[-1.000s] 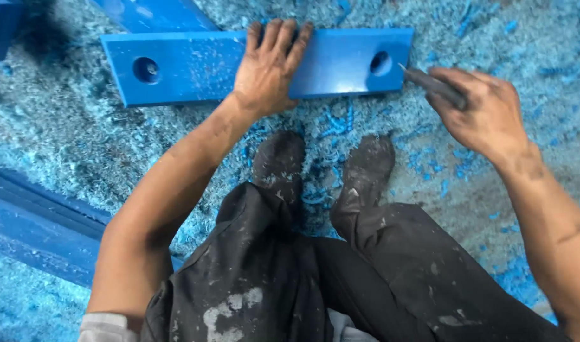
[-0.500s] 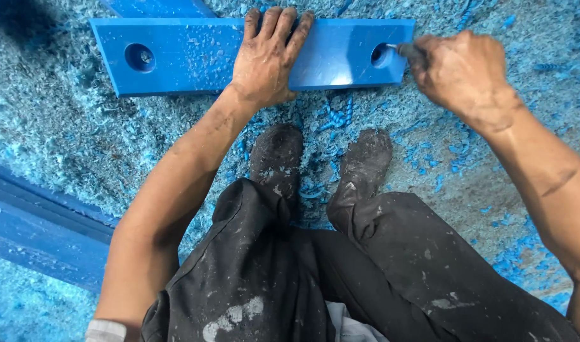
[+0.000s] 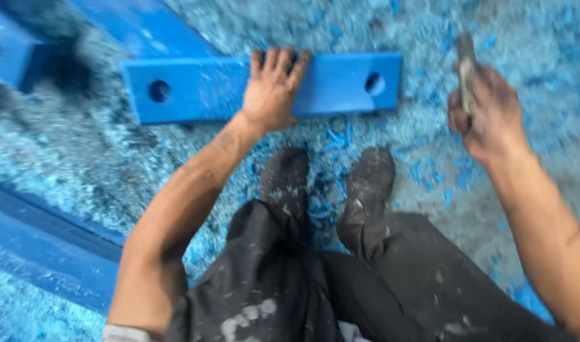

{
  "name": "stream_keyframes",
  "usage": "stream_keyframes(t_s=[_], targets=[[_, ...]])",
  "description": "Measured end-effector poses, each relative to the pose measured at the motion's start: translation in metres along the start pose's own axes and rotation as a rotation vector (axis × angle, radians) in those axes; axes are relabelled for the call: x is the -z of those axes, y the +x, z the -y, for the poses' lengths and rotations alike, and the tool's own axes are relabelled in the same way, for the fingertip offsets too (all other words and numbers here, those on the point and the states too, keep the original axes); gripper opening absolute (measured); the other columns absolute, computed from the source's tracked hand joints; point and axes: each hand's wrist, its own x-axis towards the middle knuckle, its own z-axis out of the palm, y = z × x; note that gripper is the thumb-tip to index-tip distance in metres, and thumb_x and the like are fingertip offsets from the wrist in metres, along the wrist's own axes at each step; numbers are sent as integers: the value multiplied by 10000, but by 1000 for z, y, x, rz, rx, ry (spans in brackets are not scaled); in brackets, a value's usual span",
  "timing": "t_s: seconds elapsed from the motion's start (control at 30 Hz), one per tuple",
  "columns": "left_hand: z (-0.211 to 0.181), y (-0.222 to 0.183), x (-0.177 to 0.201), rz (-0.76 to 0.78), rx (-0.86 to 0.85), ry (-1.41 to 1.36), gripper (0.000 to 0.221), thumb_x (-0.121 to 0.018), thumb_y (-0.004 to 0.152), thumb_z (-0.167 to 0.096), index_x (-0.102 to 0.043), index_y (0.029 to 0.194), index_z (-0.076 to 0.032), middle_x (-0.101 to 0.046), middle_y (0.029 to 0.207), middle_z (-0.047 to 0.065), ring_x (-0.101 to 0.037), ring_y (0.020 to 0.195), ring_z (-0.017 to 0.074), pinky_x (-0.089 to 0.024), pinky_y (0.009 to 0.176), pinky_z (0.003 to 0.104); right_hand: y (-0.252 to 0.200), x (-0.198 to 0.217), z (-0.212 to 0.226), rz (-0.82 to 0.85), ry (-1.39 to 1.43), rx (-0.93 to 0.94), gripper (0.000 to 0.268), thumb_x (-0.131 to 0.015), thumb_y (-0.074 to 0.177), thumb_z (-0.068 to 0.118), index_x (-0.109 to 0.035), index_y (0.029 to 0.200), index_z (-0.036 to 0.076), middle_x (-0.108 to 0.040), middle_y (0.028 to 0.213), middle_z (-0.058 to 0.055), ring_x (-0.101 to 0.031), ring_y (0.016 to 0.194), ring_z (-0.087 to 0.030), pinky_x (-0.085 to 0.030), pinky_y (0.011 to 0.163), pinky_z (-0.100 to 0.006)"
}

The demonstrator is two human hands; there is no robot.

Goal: Deburring and finishing the holes and edges of blue industrial plastic components using a handheld rotary tool.

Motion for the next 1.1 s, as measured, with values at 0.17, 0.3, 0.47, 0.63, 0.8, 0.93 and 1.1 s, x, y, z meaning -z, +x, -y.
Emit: stream_keyframes(t_s=[0.17,0.3,0.47,0.63,0.8,0.93,1.1], targets=[[0,10,47,-259,194,-218,1252,-994,503,-450,-365,1521,-83,-485,1348,197,-441,1260,399,-344,1041,653,-15,14,-9,-106,142,30,186,-587,1220,267,-539,1282,98,-620,877,-36,-567,672,-104,-440,604,-245],[21,32,61,-610,517,-570,1062,-999,617,-440,-429,1433,-70,-533,1323,175,-501,1227,355,-460,980,574,-25,14,-4,-112,110,129,226,-548,1240,303,-528,1314,90,-584,856,-40,-513,628,-114,-418,583,-257],[52,25,52,-1061,748,-1230,755,-915,809,-366,-483,1301,11,-570,1206,199,-580,1051,302,-571,873,553,-24,-4,-4,-74,96,172,221,-569,1236,278,-517,1288,69,-594,860,-61,-488,601,-122,-386,542,-255],[10,-24,65,-655,1395,-1803,837,-730,688,-640,-585,1289,-76,-609,1203,128,-592,1069,275,-494,794,503,-35,-61,31,-73,-68,157,253,-634,1135,262,-533,1295,93,-598,848,-36,-511,628,-90,-405,570,-219],[-31,-78,12,-502,1368,-1661,847,-764,852,-650,-538,1397,-41,-417,1200,195,-376,1151,349,-289,994,540,-13,-28,-6,-26,-162,202,240,-677,1197,199,-520,1276,36,-627,879,-86,-545,653,-105,-431,580,-230],[-33,-62,49,-311,408,-409,861,-895,819,-443,-451,1488,-132,-435,1555,168,-416,1461,333,-390,1200,527,-7,-51,23,57,-915,294,300,-692,1110,223,-654,1359,59,-715,1026,-100,-646,780,-177,-531,644,-316],[-7,0,17,-44,174,-51,1307,-954,532,-499,-269,1544,-37,-334,1533,263,-316,1408,447,-253,1113,670,3,-79,56,186,-1404,606,332,-787,1006,251,-720,1293,97,-741,1123,-103,-724,935,-259,-596,833,-395]])
